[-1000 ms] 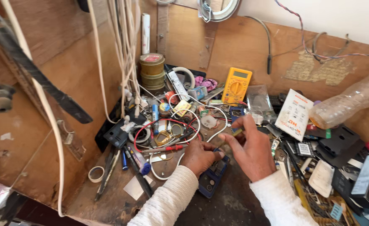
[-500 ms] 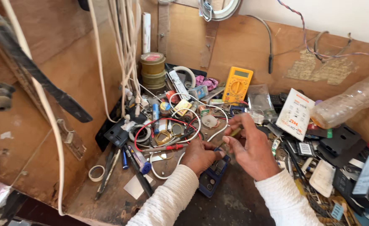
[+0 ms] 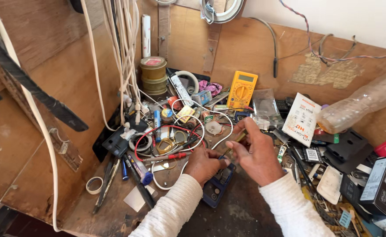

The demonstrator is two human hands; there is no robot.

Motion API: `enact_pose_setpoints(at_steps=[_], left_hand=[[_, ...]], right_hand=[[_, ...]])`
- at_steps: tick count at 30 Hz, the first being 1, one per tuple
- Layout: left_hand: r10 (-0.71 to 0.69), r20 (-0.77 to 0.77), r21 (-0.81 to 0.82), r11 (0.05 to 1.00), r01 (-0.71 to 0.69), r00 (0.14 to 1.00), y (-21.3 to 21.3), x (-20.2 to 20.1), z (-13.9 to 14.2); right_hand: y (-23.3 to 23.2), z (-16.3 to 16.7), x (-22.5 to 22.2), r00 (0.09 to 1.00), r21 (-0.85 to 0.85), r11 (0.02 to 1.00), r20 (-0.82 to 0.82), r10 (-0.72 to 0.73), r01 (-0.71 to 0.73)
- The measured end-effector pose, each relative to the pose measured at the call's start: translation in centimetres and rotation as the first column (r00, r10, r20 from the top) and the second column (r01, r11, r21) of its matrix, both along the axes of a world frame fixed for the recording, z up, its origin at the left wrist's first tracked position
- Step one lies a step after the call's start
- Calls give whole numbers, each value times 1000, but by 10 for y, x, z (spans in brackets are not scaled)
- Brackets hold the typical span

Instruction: The person opens the back cover of a blue handheld multimeter, removes the battery and internal components, and uses a screwdriver to unscrew and adjust parts inside the casing. They handle small screws and components on a cluttered workbench and set the device down at the end.

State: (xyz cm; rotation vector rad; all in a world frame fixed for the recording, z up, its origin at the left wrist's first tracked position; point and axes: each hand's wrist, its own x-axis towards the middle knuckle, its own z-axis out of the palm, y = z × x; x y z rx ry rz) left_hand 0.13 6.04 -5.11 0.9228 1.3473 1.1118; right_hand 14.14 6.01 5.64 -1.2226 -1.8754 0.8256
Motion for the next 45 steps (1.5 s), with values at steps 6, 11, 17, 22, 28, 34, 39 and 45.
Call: enact_pose_setpoints(at_steps=[6, 11, 17, 22, 28, 34, 39, 45], left_hand=[[33, 56, 39, 999, -35, 998, 3, 2, -8], [23, 61, 26, 999, -24, 998, 1, 2, -3], [35, -90, 1, 999, -35, 995, -5, -1, 8], [19, -59, 22, 1000, -18, 998, -5, 1, 7], [17, -53, 15, 1000, -17, 998, -3, 0, 5], [33, 1, 6, 999, -33, 999, -3, 1, 4], [21, -10, 19, 1000, -20, 1000, -1, 0, 0], [75, 88, 103, 991, -84, 993, 2, 2, -4]], right_hand=[[-1, 0, -2, 998, 291, 955, 3, 62, -61], [-3, 2, -1, 998, 140, 990, 69, 11, -20], [-7, 4, -4, 998, 257, 966, 62, 11, -26], [-8, 4, -5, 1000, 85, 996, 24, 10, -12], [-9, 2, -8, 991, 248, 967, 97, -92, 66], [-7, 0, -2, 999, 106, 994, 32, 12, -16], [-6, -5, -6, 982, 275, 957, 133, -133, 93], [-7, -4, -4, 999, 219, 976, 32, -2, -5]])
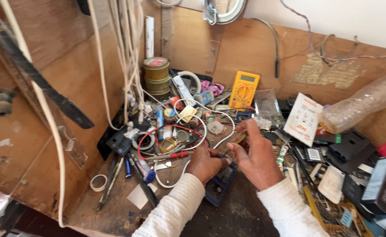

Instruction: The person opens the back cover of a blue handheld multimeter, removes the battery and internal components, and uses a screwdriver to unscrew and adjust parts inside the casing. They handle small screws and components on a cluttered workbench and set the device down at the end.

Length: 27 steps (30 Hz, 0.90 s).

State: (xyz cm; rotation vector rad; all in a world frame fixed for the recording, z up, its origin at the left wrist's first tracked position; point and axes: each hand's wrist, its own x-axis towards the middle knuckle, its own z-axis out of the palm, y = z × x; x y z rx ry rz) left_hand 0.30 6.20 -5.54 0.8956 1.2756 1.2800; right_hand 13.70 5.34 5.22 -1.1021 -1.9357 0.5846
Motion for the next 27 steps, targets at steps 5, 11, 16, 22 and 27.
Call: enact_pose_setpoints(at_steps=[5, 11, 16, 22, 27], left_hand=[[-66, -118, -96, 994, 55, 991, 0, -2, 3], [-77, -46, -96, 993, 72, 996, 0, -6, 4], [-101, -30, -63, 993, 99, 994, 0, -13, -1], [-58, -3, -55, 997, 57, 998, 0, -11, 3], [-26, 118, -70, 997, 34, 993, 4, -2, 20]], right_hand=[[-3, 0, -8, 986, -2, 986, -4, -165, 165], [-13, 5, -3, 956, -48, 983, -229, -185, 179], [-21, 14, 18, 925, -33, 970, -295, -239, 240], [-33, 18, 33, 918, -64, 961, -286, -277, 270], [-35, 20, 43, 911, -51, 963, -314, -267, 265]])
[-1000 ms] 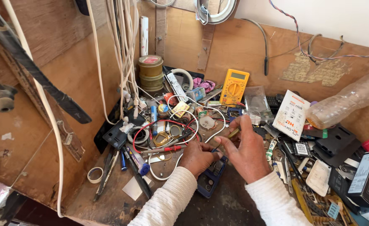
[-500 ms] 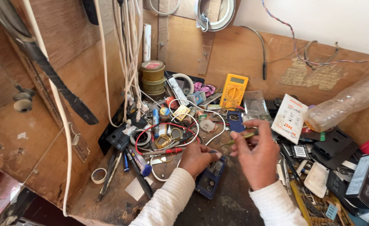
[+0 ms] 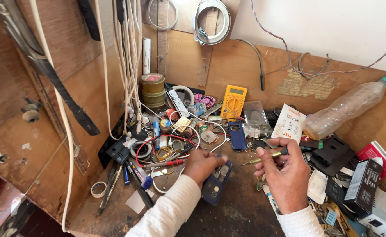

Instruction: The person opens the back cover of a blue handheld multimeter, removes the battery and internal components, and uses a screwdriver to unscrew and adjust parts inside the casing. They handle small screws and components on a cluttered workbench and set the device down at the end.

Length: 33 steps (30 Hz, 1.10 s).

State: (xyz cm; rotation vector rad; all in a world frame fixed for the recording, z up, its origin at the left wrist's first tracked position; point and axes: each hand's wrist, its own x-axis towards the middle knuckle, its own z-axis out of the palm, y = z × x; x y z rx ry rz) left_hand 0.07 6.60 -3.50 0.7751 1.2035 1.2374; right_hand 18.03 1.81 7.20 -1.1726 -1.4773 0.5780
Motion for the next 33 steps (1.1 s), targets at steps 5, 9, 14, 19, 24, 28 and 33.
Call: enact_pose_setpoints(at_steps=[5, 9, 14, 19, 24, 28, 33], left_hand=[[-10, 45, 248, 969, -2, 999, 19, -9, 31], [46, 130, 71, 996, -56, 990, 24, -23, 44], [-2, 132, 61, 998, -6, 991, 15, -17, 26], [-59, 192, 23, 998, 55, 980, 6, -5, 0], [-69, 239, 27, 998, 65, 968, -1, 0, -9], [-110, 188, 72, 993, 98, 976, -12, 3, -12], [-173, 211, 188, 973, 133, 962, -24, 1, -14]], right_hand=[[-2, 2, 6, 999, 44, 999, -47, 3, -1], [-4, 3, 7, 998, 54, 999, -59, 1, 2], [-6, 0, 5, 998, 49, 999, -64, -19, 22], [-6, -6, 6, 996, 56, 998, -82, 20, -16], [-1, -13, 6, 992, 63, 994, -93, 90, -85], [1, -21, 1, 989, 47, 989, -40, 143, -141], [-1, -26, -12, 979, 24, 980, -47, 198, -197]])
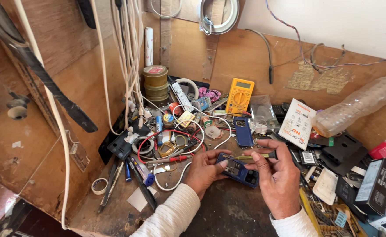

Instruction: The person opens the back cover of a blue handheld multimeter, removes the battery and internal components, and uses a screwdriver to unscrew and adjust parts inside the casing. They handle small screws and components on a cluttered workbench and set the device down at the end.

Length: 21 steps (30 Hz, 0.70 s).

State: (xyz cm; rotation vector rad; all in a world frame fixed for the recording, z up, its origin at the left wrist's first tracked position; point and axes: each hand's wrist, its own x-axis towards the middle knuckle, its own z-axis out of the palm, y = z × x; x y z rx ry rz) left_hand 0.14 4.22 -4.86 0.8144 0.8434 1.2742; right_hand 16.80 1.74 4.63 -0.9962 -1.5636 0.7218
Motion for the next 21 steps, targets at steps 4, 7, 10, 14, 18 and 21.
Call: enact_pose_setpoints(at_steps=[4, 7, 10, 14, 18, 21], left_hand=[[27, -15, 15, 1000, -26, 1000, -1, 4, 1], [40, -22, -10, 999, -40, 999, 0, 7, 1], [48, -10, -33, 998, -48, 999, 1, 9, 1], [47, -23, -45, 998, -48, 999, 1, 9, 2], [49, -15, -47, 998, -50, 999, 0, 10, 4], [57, -33, -71, 996, -59, 998, 0, 12, 5]], right_hand=[[0, 1, -11, 999, 80, 997, 40, 13, -16], [-1, 3, -15, 996, 122, 993, 91, -5, -6], [-1, 4, -17, 990, 152, 988, 141, -15, -6], [-2, 4, -18, 979, 157, 987, 198, -49, 17], [-2, 4, -19, 979, 172, 985, 197, -54, 20], [-1, 3, -19, 975, 169, 985, 216, -52, 15]])
